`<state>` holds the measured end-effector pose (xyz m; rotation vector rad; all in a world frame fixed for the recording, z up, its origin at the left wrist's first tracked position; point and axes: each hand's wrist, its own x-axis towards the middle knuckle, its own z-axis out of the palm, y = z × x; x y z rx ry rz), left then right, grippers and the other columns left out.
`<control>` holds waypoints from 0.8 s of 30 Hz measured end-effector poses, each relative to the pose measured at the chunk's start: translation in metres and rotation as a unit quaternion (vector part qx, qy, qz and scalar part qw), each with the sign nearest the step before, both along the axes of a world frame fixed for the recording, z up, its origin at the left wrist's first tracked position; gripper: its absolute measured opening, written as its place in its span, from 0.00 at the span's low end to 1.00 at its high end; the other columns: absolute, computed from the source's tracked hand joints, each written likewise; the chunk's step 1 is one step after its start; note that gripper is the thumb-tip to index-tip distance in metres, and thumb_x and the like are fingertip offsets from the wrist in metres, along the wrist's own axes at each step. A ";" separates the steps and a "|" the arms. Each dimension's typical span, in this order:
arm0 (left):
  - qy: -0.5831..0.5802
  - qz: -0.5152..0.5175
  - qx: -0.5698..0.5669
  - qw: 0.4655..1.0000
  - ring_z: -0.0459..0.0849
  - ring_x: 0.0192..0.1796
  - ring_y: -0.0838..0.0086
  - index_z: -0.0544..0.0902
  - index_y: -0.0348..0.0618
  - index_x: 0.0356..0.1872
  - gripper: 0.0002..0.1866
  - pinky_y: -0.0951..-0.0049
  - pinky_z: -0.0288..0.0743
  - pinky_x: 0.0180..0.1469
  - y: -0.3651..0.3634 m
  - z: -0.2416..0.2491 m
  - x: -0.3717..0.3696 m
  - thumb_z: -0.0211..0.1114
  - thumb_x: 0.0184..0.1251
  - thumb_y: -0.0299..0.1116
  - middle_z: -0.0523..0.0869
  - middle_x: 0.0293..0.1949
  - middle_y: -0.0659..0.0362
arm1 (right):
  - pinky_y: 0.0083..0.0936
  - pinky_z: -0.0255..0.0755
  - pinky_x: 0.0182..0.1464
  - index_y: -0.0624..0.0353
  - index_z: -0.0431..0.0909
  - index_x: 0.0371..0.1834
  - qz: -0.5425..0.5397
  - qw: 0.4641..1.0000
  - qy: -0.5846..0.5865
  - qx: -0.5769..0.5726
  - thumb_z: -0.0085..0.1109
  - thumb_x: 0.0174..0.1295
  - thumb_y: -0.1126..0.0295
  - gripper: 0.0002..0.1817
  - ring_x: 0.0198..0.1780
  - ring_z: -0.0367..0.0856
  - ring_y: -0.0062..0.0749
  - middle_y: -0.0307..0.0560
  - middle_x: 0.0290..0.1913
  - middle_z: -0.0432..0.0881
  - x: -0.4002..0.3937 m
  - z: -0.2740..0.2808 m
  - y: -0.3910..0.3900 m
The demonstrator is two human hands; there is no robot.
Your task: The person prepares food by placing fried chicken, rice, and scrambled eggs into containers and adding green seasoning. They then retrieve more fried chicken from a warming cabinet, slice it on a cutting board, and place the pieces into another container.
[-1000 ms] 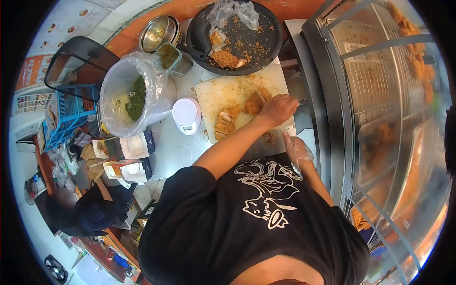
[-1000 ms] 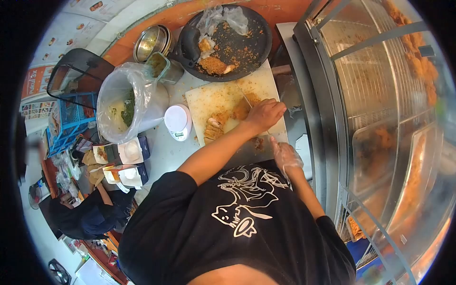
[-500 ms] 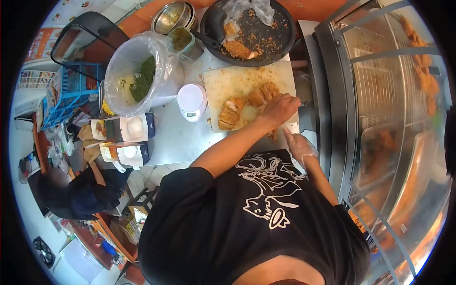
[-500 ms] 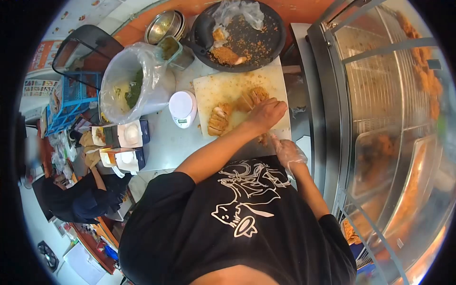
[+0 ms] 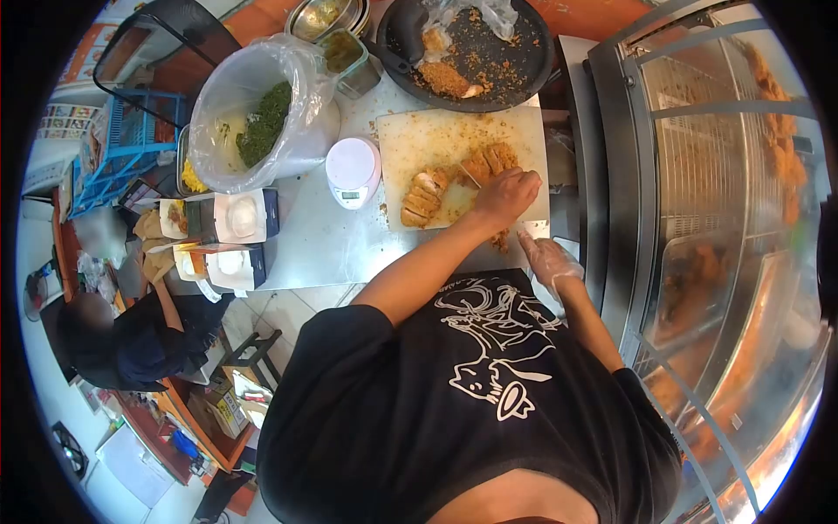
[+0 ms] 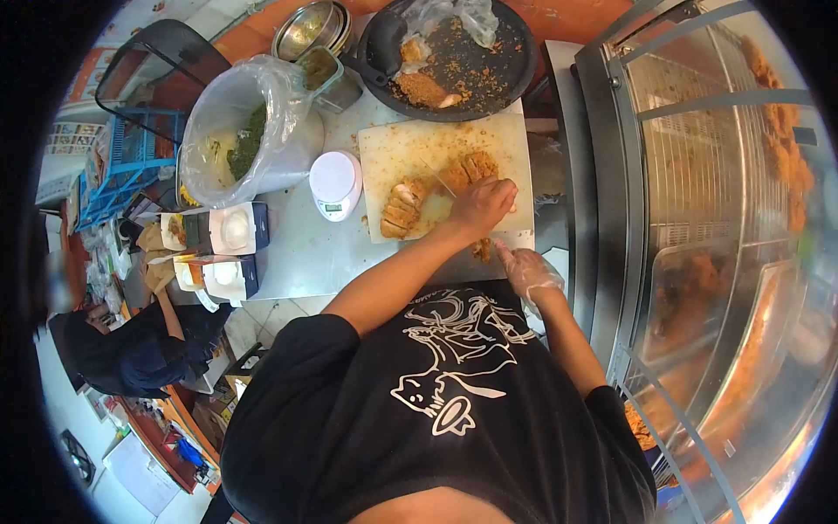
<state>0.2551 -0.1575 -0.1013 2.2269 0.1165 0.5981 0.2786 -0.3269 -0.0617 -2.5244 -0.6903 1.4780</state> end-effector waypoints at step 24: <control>0.270 0.523 -0.030 0.808 0.82 0.33 0.51 0.80 0.39 0.34 0.10 0.56 0.74 0.37 -0.050 -0.011 -0.380 0.54 0.73 0.32 0.84 0.30 0.48 | 0.44 0.73 0.55 0.70 0.76 0.51 0.024 0.912 -0.374 0.165 0.55 0.65 0.52 0.27 0.56 0.77 0.58 0.67 0.53 0.78 0.138 0.014 0.123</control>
